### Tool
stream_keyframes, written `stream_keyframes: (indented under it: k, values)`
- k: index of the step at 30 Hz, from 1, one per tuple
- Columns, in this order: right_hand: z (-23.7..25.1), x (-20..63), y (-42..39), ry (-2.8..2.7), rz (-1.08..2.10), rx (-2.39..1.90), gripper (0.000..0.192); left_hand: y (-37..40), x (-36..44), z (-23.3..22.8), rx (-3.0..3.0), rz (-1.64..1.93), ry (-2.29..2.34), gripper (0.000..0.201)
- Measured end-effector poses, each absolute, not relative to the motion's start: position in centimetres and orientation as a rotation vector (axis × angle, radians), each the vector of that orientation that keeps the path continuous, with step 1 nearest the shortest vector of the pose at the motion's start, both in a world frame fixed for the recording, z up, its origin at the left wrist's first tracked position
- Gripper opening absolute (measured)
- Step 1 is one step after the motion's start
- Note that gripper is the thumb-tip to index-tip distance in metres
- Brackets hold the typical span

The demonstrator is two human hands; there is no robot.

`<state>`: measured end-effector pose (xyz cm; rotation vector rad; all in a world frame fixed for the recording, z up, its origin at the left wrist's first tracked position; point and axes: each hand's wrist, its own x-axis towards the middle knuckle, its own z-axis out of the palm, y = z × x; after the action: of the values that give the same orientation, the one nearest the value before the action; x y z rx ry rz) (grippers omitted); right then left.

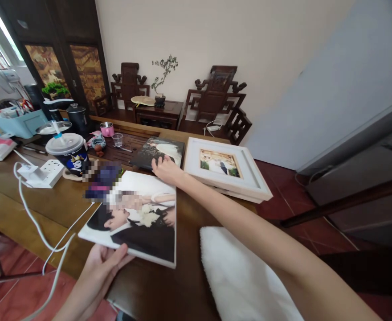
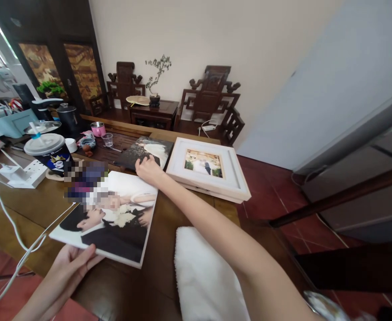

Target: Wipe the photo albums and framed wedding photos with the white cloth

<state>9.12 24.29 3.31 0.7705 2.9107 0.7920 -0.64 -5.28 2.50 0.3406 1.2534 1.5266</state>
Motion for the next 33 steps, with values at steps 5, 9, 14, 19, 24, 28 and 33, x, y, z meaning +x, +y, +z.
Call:
stream_keyframes:
  k: [5, 9, 14, 19, 24, 28, 33]
  values:
    - [7.6, 10.1, 25.5, 3.005, 0.782, 0.804, 0.043, -2.0, -1.1, 3.0, 0.480, 1.601, 1.237, 0.037]
    - [10.9, 10.5, 26.6, 3.030, 0.738, 0.828, 0.038, 2.0, -1.4, 3.4, 0.452, 1.544, 1.240, 0.028]
    - [12.9, 11.2, 27.6, 3.034, 0.691, 0.872, 0.036, 7.4, -2.0, 2.7, 0.393, 1.473, 1.257, 0.014]
    - [12.9, 11.8, 27.5, 3.018, 0.660, 0.878, 0.036, 12.3, -2.0, 1.8, 0.303, 1.423, 1.264, 0.025]
    - [12.0, 12.0, 27.1, 3.015, 0.688, 0.842, 0.037, 16.2, -1.7, 1.7, 0.376, 1.379, 1.322, 0.012]
    - [11.8, 12.1, 27.1, 3.027, 0.695, 0.847, 0.037, 18.3, -1.5, 1.9, 0.409, 1.341, 1.330, 0.009]
    - [11.8, 11.9, 27.3, 3.048, 0.667, 0.875, 0.038, 19.2, -1.1, 2.1, 0.471, 1.267, 1.375, 0.013]
